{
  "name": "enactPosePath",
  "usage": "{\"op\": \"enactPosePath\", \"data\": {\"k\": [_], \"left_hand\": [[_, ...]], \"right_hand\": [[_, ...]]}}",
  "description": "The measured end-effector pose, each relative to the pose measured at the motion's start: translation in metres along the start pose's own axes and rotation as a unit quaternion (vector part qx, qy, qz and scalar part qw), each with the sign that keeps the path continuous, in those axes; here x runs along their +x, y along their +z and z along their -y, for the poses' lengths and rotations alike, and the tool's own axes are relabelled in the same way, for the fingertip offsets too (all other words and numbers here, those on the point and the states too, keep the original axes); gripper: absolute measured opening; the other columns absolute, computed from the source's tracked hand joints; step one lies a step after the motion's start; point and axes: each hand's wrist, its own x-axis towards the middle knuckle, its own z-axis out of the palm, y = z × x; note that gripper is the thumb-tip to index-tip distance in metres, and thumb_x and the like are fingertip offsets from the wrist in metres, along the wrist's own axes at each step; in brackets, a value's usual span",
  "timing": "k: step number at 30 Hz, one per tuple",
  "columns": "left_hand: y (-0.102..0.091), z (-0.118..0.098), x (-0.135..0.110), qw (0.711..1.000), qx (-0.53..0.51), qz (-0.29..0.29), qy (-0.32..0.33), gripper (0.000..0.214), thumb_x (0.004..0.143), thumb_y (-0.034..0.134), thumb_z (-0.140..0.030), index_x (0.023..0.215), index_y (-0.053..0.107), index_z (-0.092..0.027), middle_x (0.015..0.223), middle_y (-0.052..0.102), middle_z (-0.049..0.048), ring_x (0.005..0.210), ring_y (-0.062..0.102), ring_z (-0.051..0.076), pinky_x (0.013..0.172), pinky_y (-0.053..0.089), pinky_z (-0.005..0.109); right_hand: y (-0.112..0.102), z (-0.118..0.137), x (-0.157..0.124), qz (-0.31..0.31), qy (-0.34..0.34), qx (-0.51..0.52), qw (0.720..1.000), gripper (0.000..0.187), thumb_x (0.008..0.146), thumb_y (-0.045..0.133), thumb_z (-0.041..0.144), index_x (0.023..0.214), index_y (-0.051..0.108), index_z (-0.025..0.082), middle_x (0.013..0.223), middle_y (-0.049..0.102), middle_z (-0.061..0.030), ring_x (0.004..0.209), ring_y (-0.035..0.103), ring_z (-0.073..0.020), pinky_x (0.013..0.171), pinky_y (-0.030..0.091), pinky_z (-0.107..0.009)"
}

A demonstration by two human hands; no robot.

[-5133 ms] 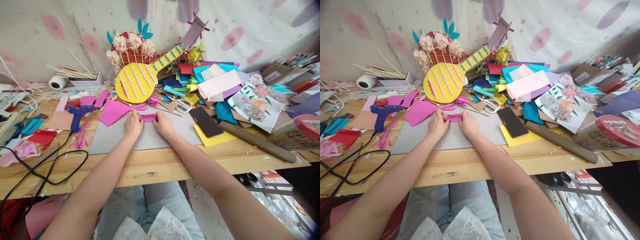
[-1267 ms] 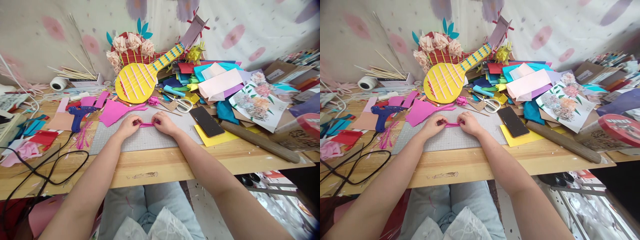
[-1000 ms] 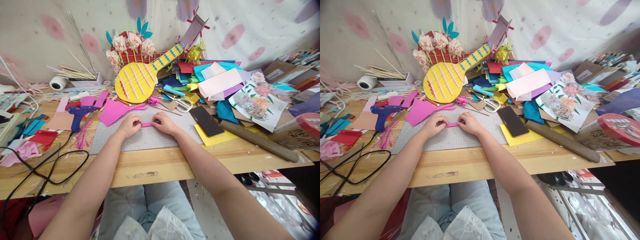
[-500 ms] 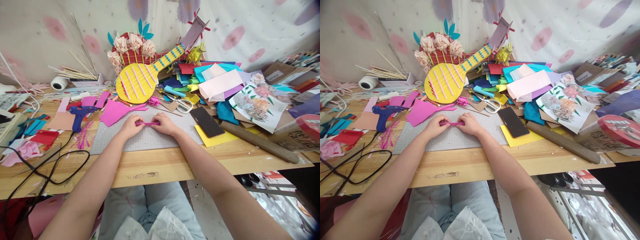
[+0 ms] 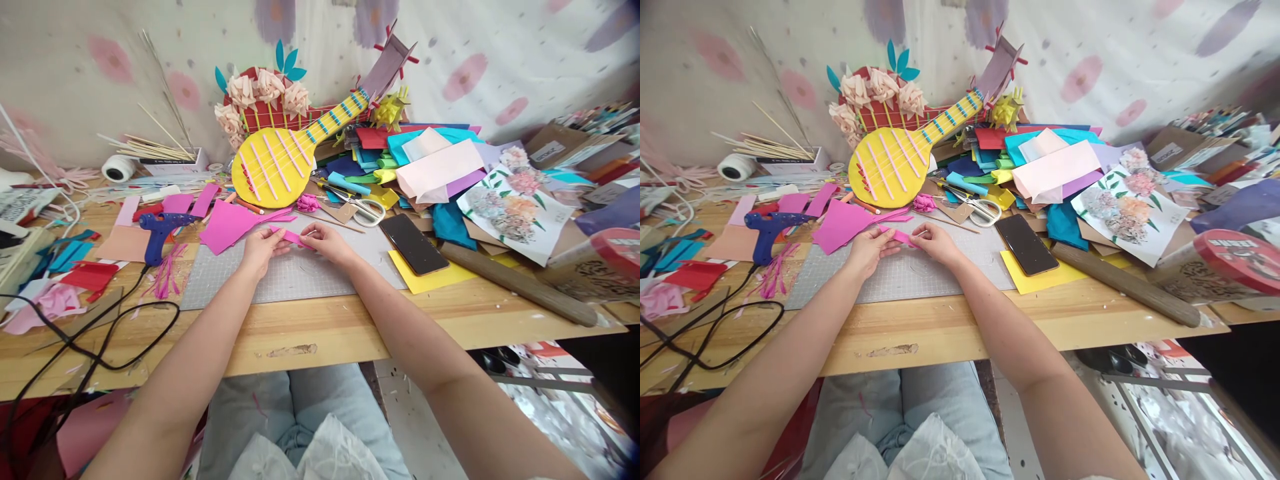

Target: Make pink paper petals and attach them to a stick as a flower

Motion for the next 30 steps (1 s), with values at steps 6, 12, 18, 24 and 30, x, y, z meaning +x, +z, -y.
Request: {"op": "enactPosePath", "data": {"k": [6,12,18,24,30], "left_hand": [[0.0003,-0.0037,-0.0021,1.000,-0.006,-0.002,-0.016,0.010,0.073,0.064,-0.019,0.075,0.060,-0.010,0.069,0.067,0.0050,0.063,0.066,0.013,0.060,0.054,0.025],[-0.0022,-0.0041,-0.0011,1.000,-0.010,0.000,-0.020,0.009,0.074,0.062,-0.018,0.071,0.059,-0.010,0.065,0.066,0.0046,0.063,0.066,0.014,0.062,0.055,0.027],[-0.0033,-0.0024,0.0010,1.000,-0.005,-0.004,-0.011,0.009,0.071,0.065,-0.018,0.072,0.060,-0.011,0.066,0.066,0.0037,0.060,0.064,0.011,0.066,0.055,0.028],[-0.0040,-0.0028,0.0008,1.000,0.002,0.008,-0.007,0.003,0.072,0.062,-0.014,0.072,0.061,-0.011,0.065,0.065,0.0025,0.059,0.063,0.010,0.064,0.055,0.027],[-0.0054,-0.0037,0.0022,1.000,-0.010,-0.004,0.004,0.008,0.070,0.064,-0.016,0.071,0.059,-0.011,0.064,0.064,0.0023,0.059,0.062,0.010,0.063,0.054,0.026]], "right_hand": [[0.0009,0.0031,-0.0023,-0.016,0.000,0.014,1.000,0.026,0.064,0.064,0.036,0.076,0.051,0.018,0.054,0.053,0.0062,0.049,0.043,-0.0068,0.049,0.030,-0.020],[0.0004,0.0029,-0.0022,-0.009,-0.004,0.027,1.000,0.027,0.062,0.065,0.036,0.075,0.050,0.018,0.060,0.058,0.0042,0.052,0.046,-0.0071,0.050,0.031,-0.020],[-0.0018,0.0033,-0.0033,-0.004,-0.010,0.017,1.000,0.027,0.062,0.065,0.038,0.075,0.050,0.018,0.058,0.056,0.0048,0.051,0.046,-0.0075,0.050,0.032,-0.021],[-0.0035,0.0042,-0.0048,0.002,-0.016,0.012,1.000,0.024,0.064,0.065,0.036,0.072,0.051,0.018,0.054,0.052,0.0062,0.049,0.044,-0.0067,0.050,0.031,-0.021],[-0.0028,-0.0027,-0.0001,0.024,-0.025,0.023,0.999,0.027,0.061,0.067,0.033,0.075,0.050,0.018,0.064,0.062,0.0024,0.055,0.052,-0.0084,0.053,0.033,-0.021]]}}
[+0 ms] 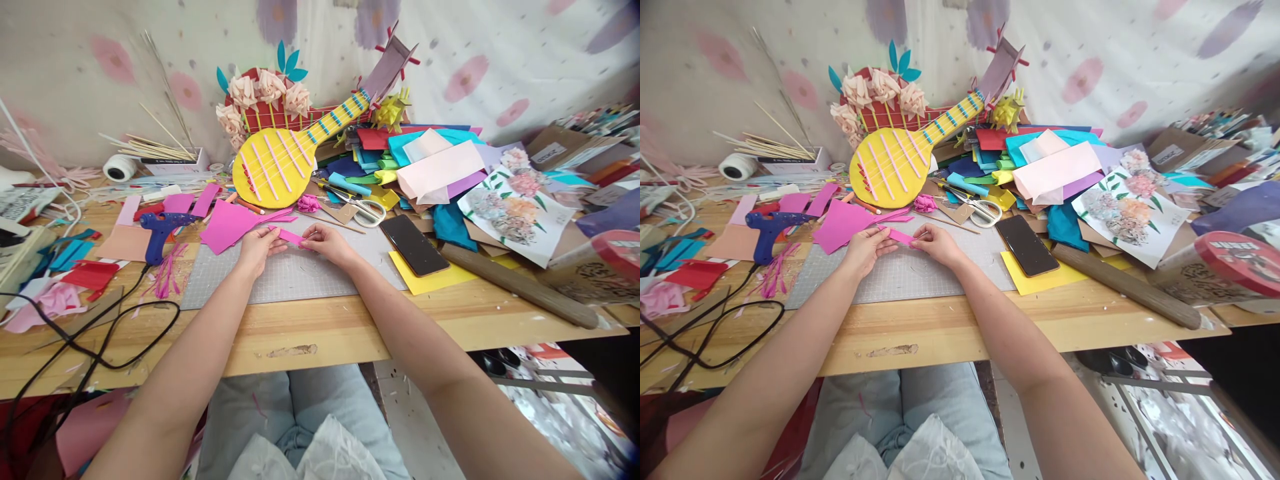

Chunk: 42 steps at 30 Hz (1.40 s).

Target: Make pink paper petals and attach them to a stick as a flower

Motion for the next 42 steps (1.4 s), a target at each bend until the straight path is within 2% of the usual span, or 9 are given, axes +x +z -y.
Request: {"op": "enactPosePath", "data": {"k": [6,12,17,25,32,35,39,42], "left_hand": [[-0.001,0.004,0.001,0.998,0.022,0.052,0.027,0.026,0.059,0.074,-0.021,0.081,0.063,-0.012,0.074,0.067,0.0028,0.066,0.064,0.012,0.075,0.053,0.032],[0.000,0.006,0.001,0.999,0.043,0.030,0.013,0.026,0.058,0.075,-0.016,0.081,0.063,-0.009,0.067,0.066,0.0039,0.063,0.064,0.014,0.074,0.054,0.036],[0.001,0.004,-0.002,0.999,0.042,0.031,0.011,0.032,0.057,0.074,-0.013,0.086,0.063,-0.010,0.070,0.067,0.0031,0.066,0.064,0.013,0.075,0.054,0.035],[0.005,0.007,-0.003,0.996,0.084,0.006,0.020,0.032,0.051,0.077,-0.017,0.080,0.065,-0.012,0.071,0.067,0.0037,0.066,0.063,0.015,0.071,0.053,0.035],[0.004,0.005,-0.002,0.996,0.075,-0.007,0.040,0.033,0.050,0.077,-0.017,0.080,0.065,-0.012,0.070,0.066,0.0024,0.065,0.063,0.016,0.069,0.053,0.036],[0.002,0.003,-0.002,0.997,0.065,-0.018,0.041,0.033,0.050,0.077,-0.016,0.081,0.065,-0.011,0.068,0.065,0.0017,0.062,0.062,0.015,0.067,0.054,0.035],[0.000,0.003,-0.001,0.998,0.060,-0.005,0.036,0.034,0.050,0.077,-0.017,0.081,0.064,-0.011,0.066,0.065,0.0021,0.063,0.063,0.014,0.066,0.054,0.033],[0.000,0.003,-0.002,0.998,0.053,-0.003,0.031,0.033,0.050,0.077,-0.017,0.081,0.064,-0.011,0.066,0.065,0.0019,0.063,0.063,0.014,0.068,0.055,0.032]], "right_hand": [[0.003,-0.003,0.002,0.005,-0.014,-0.003,1.000,0.028,0.062,0.067,0.036,0.078,0.050,0.019,0.061,0.062,0.0034,0.056,0.054,-0.0095,0.053,0.034,-0.021],[0.006,-0.007,0.004,0.012,-0.024,-0.001,1.000,0.034,0.062,0.068,0.043,0.080,0.050,0.019,0.059,0.060,0.0043,0.057,0.054,-0.0105,0.054,0.035,-0.022],[0.005,-0.007,0.004,0.009,-0.022,-0.004,1.000,0.036,0.061,0.067,0.044,0.080,0.049,0.019,0.057,0.058,0.0052,0.056,0.052,-0.0098,0.054,0.035,-0.022],[0.009,-0.004,0.002,0.007,-0.069,-0.066,0.995,0.029,0.065,0.064,0.041,0.077,0.051,0.018,0.062,0.054,0.0046,0.056,0.046,-0.0081,0.054,0.033,-0.022],[0.005,-0.002,0.004,-0.006,-0.049,-0.051,0.997,0.032,0.060,0.068,0.040,0.075,0.050,0.018,0.059,0.053,0.0056,0.053,0.045,-0.0079,0.051,0.031,-0.022],[0.000,-0.001,0.003,-0.015,-0.023,-0.055,0.998,0.033,0.057,0.071,0.039,0.072,0.050,0.018,0.055,0.053,0.0059,0.050,0.043,-0.0071,0.050,0.030,-0.021],[-0.005,0.000,0.002,-0.023,0.012,-0.054,0.998,0.034,0.054,0.074,0.038,0.070,0.051,0.018,0.052,0.054,0.0054,0.046,0.041,-0.0061,0.047,0.026,-0.020],[-0.005,0.001,0.000,-0.024,0.017,-0.032,0.999,0.034,0.053,0.075,0.038,0.071,0.055,0.017,0.056,0.058,0.0037,0.049,0.045,-0.0070,0.049,0.029,-0.021]]}}
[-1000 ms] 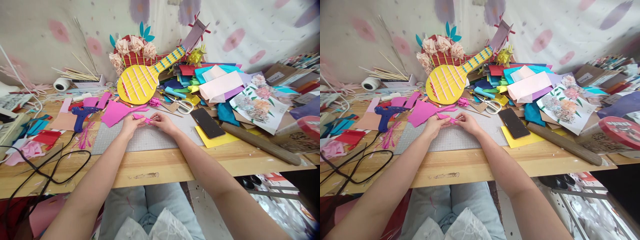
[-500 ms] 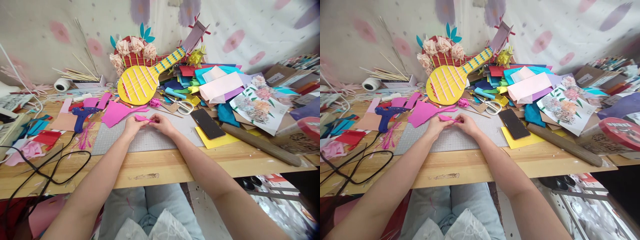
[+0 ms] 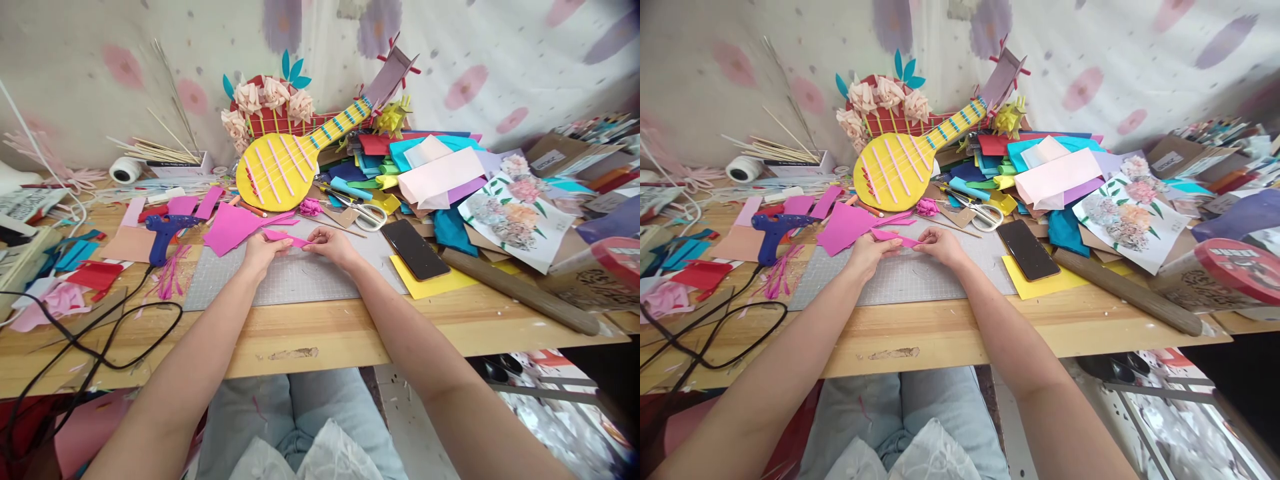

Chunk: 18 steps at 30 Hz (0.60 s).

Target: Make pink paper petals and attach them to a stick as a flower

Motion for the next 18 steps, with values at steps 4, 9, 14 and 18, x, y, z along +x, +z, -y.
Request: {"op": "enactPosePath", "data": {"k": [4,9,14,18], "left_hand": [[0.0001,0.0001,-0.0006,1.000,-0.004,0.002,0.001,0.034,0.049,0.077,-0.017,0.080,0.065,-0.011,0.066,0.065,0.0017,0.063,0.062,0.014,0.070,0.054,0.033],[0.0016,0.0015,-0.0010,1.000,0.000,0.016,-0.002,0.037,0.047,0.078,-0.016,0.081,0.065,-0.011,0.066,0.066,0.0014,0.061,0.061,0.013,0.070,0.054,0.033],[0.0008,0.0011,-0.0011,1.000,0.002,0.021,0.001,0.037,0.046,0.079,-0.021,0.079,0.065,-0.011,0.068,0.066,0.0031,0.064,0.062,0.014,0.071,0.053,0.033],[-0.0002,0.0020,0.0000,1.000,0.005,0.018,-0.002,0.036,0.046,0.079,-0.020,0.078,0.066,-0.011,0.067,0.066,0.0027,0.062,0.062,0.014,0.067,0.053,0.032]], "right_hand": [[0.0022,0.0024,-0.0020,0.029,-0.029,0.008,0.999,0.031,0.061,0.069,0.044,0.074,0.063,0.016,0.066,0.061,0.0012,0.058,0.049,-0.0084,0.055,0.035,-0.022],[0.0065,0.0015,-0.0005,0.018,-0.045,-0.038,0.998,0.037,0.063,0.064,0.053,0.067,0.061,0.016,0.057,0.052,0.0036,0.052,0.038,-0.0069,0.050,0.027,-0.022],[0.0049,-0.0016,0.0029,-0.063,0.000,-0.110,0.992,0.047,0.055,0.067,0.059,0.053,0.048,0.017,0.048,0.042,0.0058,0.048,0.031,-0.0057,0.047,0.023,-0.023],[-0.0002,-0.0019,0.0030,-0.042,0.003,-0.114,0.993,0.047,0.054,0.066,0.060,0.055,0.051,0.016,0.050,0.043,0.0051,0.048,0.032,-0.0060,0.047,0.024,-0.023]]}}
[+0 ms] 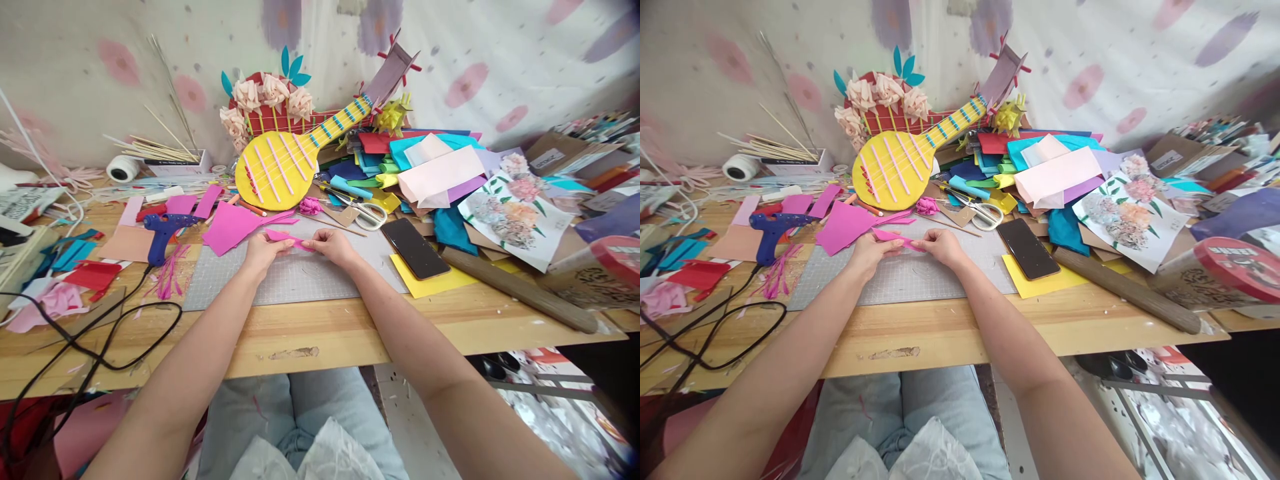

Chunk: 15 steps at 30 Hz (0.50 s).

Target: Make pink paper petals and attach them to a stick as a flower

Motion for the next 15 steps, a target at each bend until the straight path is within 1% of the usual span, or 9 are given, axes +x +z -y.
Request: {"op": "enactPosePath", "data": {"k": [4,9,12,15], "left_hand": [[-0.0008,0.0010,0.0004,1.000,-0.007,-0.011,0.000,0.035,0.047,0.078,-0.018,0.078,0.065,-0.010,0.066,0.065,0.0024,0.062,0.062,0.014,0.067,0.054,0.032],[-0.0002,0.0016,-0.0001,1.000,-0.003,-0.013,0.007,0.031,0.048,0.078,-0.019,0.076,0.065,-0.010,0.065,0.065,0.0019,0.061,0.061,0.013,0.067,0.054,0.031],[0.0001,0.0019,0.0002,1.000,-0.008,-0.012,0.006,0.033,0.047,0.078,-0.019,0.076,0.065,-0.010,0.064,0.065,0.0018,0.061,0.061,0.013,0.068,0.054,0.032],[-0.0002,0.0022,0.0008,1.000,-0.005,-0.009,0.007,0.035,0.046,0.079,-0.020,0.077,0.066,-0.010,0.066,0.065,0.0023,0.063,0.062,0.013,0.068,0.054,0.032]], "right_hand": [[-0.0058,-0.0008,-0.0019,0.067,-0.043,0.034,0.996,0.040,0.062,0.063,0.055,0.065,0.059,0.015,0.057,0.051,0.0027,0.054,0.040,-0.0075,0.052,0.031,-0.023],[-0.0053,-0.0026,-0.0029,0.072,-0.068,0.051,0.994,0.034,0.065,0.065,0.047,0.080,0.063,0.016,0.070,0.062,-0.0008,0.063,0.051,-0.0097,0.060,0.040,-0.023],[-0.0027,-0.0054,-0.0006,0.092,-0.059,0.072,0.991,0.031,0.065,0.065,0.046,0.075,0.065,0.016,0.070,0.065,-0.0020,0.062,0.053,-0.0102,0.061,0.042,-0.024],[-0.0038,-0.0069,0.0013,0.100,-0.026,0.094,0.990,0.031,0.062,0.068,0.045,0.071,0.066,0.015,0.066,0.065,-0.0022,0.057,0.053,-0.0097,0.059,0.043,-0.024]]}}
